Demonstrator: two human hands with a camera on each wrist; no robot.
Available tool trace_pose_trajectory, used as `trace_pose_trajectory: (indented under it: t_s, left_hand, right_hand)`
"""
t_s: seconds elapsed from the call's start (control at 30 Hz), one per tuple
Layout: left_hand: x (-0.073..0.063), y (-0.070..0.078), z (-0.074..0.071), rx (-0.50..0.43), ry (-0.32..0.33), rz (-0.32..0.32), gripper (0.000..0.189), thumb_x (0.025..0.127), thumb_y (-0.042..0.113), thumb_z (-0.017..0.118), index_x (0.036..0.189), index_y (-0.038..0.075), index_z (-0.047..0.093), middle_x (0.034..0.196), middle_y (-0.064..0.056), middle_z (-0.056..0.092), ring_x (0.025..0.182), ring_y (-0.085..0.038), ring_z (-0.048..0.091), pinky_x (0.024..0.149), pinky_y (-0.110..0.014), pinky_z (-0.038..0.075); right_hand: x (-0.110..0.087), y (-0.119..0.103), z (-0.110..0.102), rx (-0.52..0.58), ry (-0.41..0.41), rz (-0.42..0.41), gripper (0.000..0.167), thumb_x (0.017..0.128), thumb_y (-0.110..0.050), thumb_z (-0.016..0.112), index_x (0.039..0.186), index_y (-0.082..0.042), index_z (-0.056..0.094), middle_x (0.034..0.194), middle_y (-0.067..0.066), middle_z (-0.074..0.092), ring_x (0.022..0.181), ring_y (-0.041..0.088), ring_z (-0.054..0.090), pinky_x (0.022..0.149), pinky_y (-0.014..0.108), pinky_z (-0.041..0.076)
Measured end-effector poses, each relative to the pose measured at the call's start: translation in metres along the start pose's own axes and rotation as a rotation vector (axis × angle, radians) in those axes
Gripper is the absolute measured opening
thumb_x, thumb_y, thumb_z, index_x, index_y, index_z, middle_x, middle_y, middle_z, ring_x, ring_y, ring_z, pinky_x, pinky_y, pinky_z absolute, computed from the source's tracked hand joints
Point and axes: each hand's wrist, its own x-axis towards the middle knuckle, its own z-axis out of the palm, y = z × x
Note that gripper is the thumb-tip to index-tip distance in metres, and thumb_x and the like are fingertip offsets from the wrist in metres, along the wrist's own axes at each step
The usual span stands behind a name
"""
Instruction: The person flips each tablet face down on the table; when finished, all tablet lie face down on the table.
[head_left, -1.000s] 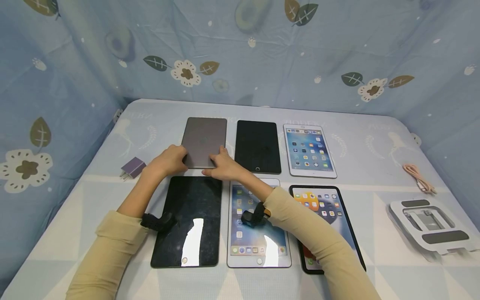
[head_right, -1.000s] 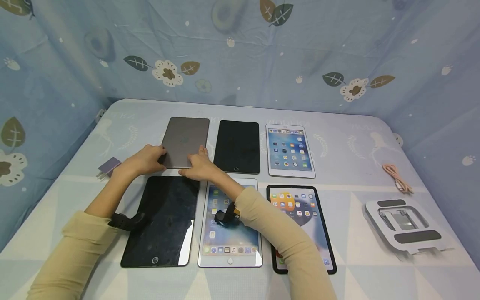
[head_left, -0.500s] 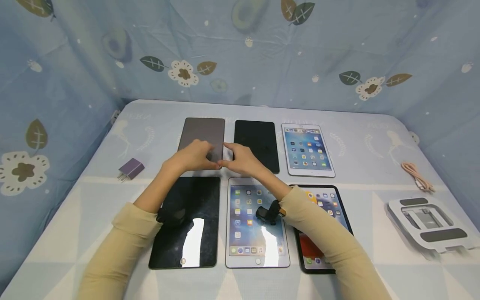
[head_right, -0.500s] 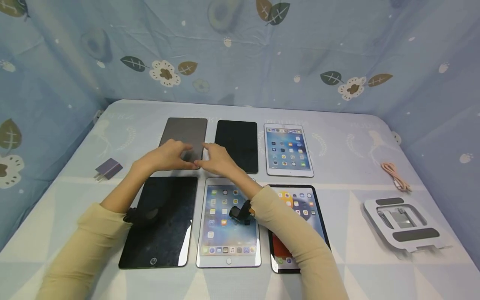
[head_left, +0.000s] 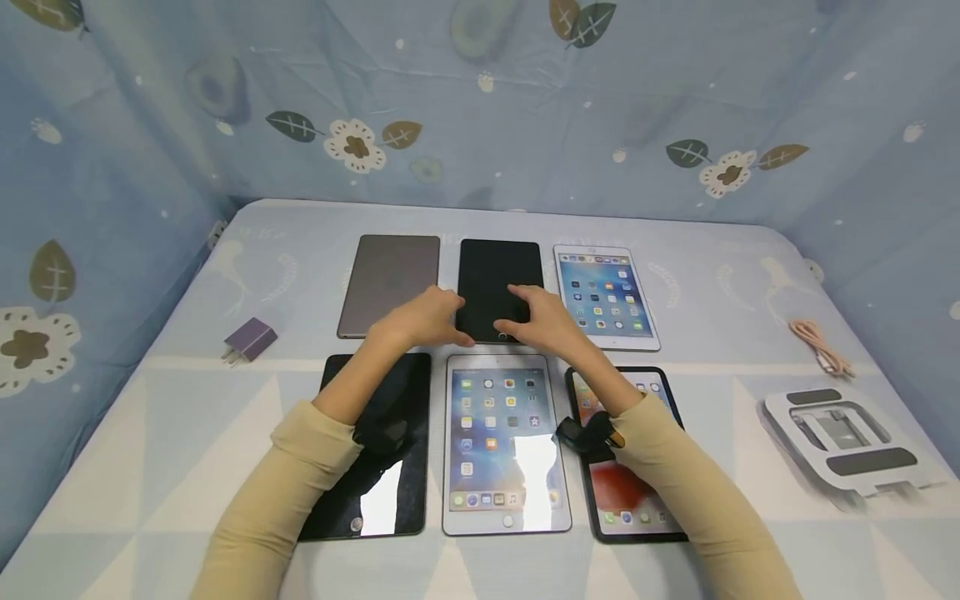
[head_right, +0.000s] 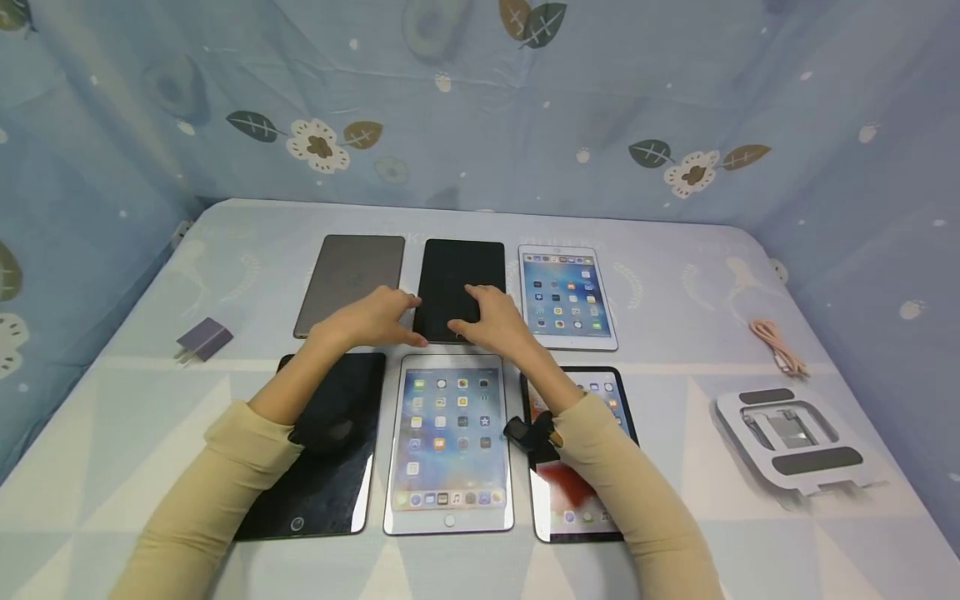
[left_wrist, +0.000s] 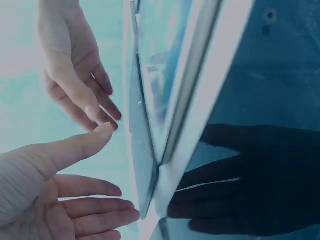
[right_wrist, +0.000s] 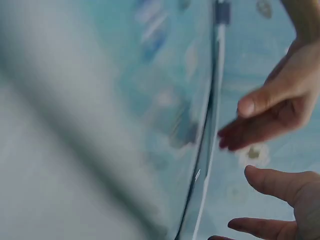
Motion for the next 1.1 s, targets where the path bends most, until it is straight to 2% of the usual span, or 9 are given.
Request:
trace_pose_trajectory:
  t_s: [0.1, 0.2, 0.33, 0.5, 0.63, 0.73, 0.8, 0.93, 1.1]
  left_hand:
    - [0.002, 0.002, 0.004, 0.008, 0.012, 0.001, 0.067, 0.086, 0.032, 0.072, 0.135, -0.006, 0.048, 0.136, -0.022, 0.054, 0.124, -0.033, 0.054, 0.103, -0.045, 0.045]
    - [0.005, 0.002, 0.008, 0.010, 0.032, 0.006, 0.055, 0.084, 0.030, 0.074, 0.123, -0.005, 0.058, 0.119, -0.019, 0.064, 0.105, -0.028, 0.062, 0.092, -0.040, 0.050]
    - [0.010, 0.002, 0.011, 0.010, 0.042, 0.007, 0.043, 0.083, 0.028, 0.076, 0.109, -0.004, 0.063, 0.100, -0.014, 0.066, 0.083, -0.021, 0.057, 0.077, -0.036, 0.049]
    - [0.012, 0.003, 0.012, 0.014, 0.032, -0.013, 0.043, 0.082, 0.026, 0.077, 0.108, -0.005, 0.063, 0.106, -0.017, 0.064, 0.087, -0.023, 0.057, 0.079, -0.036, 0.049]
    - [0.013, 0.002, 0.012, 0.025, 0.020, -0.019, 0.042, 0.085, 0.023, 0.074, 0.113, -0.005, 0.062, 0.134, -0.024, 0.054, 0.106, -0.030, 0.061, 0.088, -0.039, 0.051]
    - [0.013, 0.000, 0.013, 0.024, 0.011, -0.010, 0.042, 0.087, 0.021, 0.071, 0.117, -0.006, 0.060, 0.149, -0.027, 0.035, 0.116, -0.036, 0.058, 0.090, -0.040, 0.050]
    - [0.013, -0.002, 0.013, 0.020, 0.010, 0.002, 0.042, 0.088, 0.021, 0.071, 0.118, -0.006, 0.059, 0.151, -0.028, 0.031, 0.118, -0.037, 0.057, 0.090, -0.040, 0.049]
    - [0.013, -0.005, 0.014, -0.002, 0.002, 0.000, 0.053, 0.088, 0.024, 0.070, 0.127, -0.008, 0.053, 0.146, -0.029, 0.039, 0.121, -0.037, 0.055, 0.096, -0.042, 0.048]
    - [0.015, -0.006, 0.012, -0.012, -0.012, 0.024, 0.052, 0.087, 0.026, 0.071, 0.122, -0.008, 0.054, 0.121, -0.022, 0.057, 0.104, -0.029, 0.057, 0.091, -0.040, 0.048]
  right_hand:
    - [-0.003, 0.011, -0.004, -0.011, -0.003, 0.035, 0.065, 0.091, -0.025, 0.064, 0.143, 0.004, 0.039, 0.148, 0.025, 0.039, 0.139, 0.041, 0.034, 0.113, 0.052, 0.030]
    - [-0.003, 0.022, -0.005, -0.020, -0.013, 0.060, 0.065, 0.090, -0.023, 0.064, 0.143, 0.006, 0.038, 0.148, 0.026, 0.039, 0.139, 0.041, 0.034, 0.114, 0.051, 0.030]
    - [0.000, 0.031, -0.007, -0.042, -0.028, 0.088, 0.073, 0.089, -0.025, 0.066, 0.143, 0.011, 0.033, 0.150, 0.029, 0.033, 0.140, 0.044, 0.030, 0.115, 0.052, 0.027]
    - [0.003, 0.035, -0.008, -0.073, -0.048, 0.144, 0.077, 0.089, -0.028, 0.066, 0.143, 0.014, 0.031, 0.155, 0.030, 0.020, 0.143, 0.046, 0.021, 0.116, 0.055, 0.022]
    - [0.006, 0.036, -0.007, -0.039, -0.035, 0.190, 0.072, 0.088, -0.028, 0.066, 0.138, 0.015, 0.038, 0.156, 0.030, 0.015, 0.143, 0.048, 0.019, 0.114, 0.057, 0.025]
    - [0.008, 0.036, -0.004, 0.025, -0.007, 0.221, 0.068, 0.087, -0.025, 0.066, 0.135, 0.016, 0.042, 0.156, 0.029, 0.014, 0.144, 0.047, 0.017, 0.115, 0.055, 0.024]
    - [0.008, 0.036, -0.002, 0.103, 0.011, 0.252, 0.064, 0.086, -0.021, 0.066, 0.134, 0.015, 0.043, 0.158, 0.026, 0.013, 0.145, 0.045, 0.014, 0.117, 0.053, 0.021]
    - [0.006, 0.037, -0.001, 0.297, 0.044, 0.316, 0.058, 0.083, -0.009, 0.063, 0.134, 0.012, 0.044, 0.161, 0.019, 0.007, 0.148, 0.040, 0.007, 0.120, 0.050, 0.014]
    - [-0.001, 0.033, -0.006, 0.530, 0.067, 0.312, 0.058, 0.084, 0.001, 0.056, 0.139, 0.008, 0.039, 0.161, 0.017, 0.011, 0.149, 0.035, 0.009, 0.120, 0.048, 0.014]
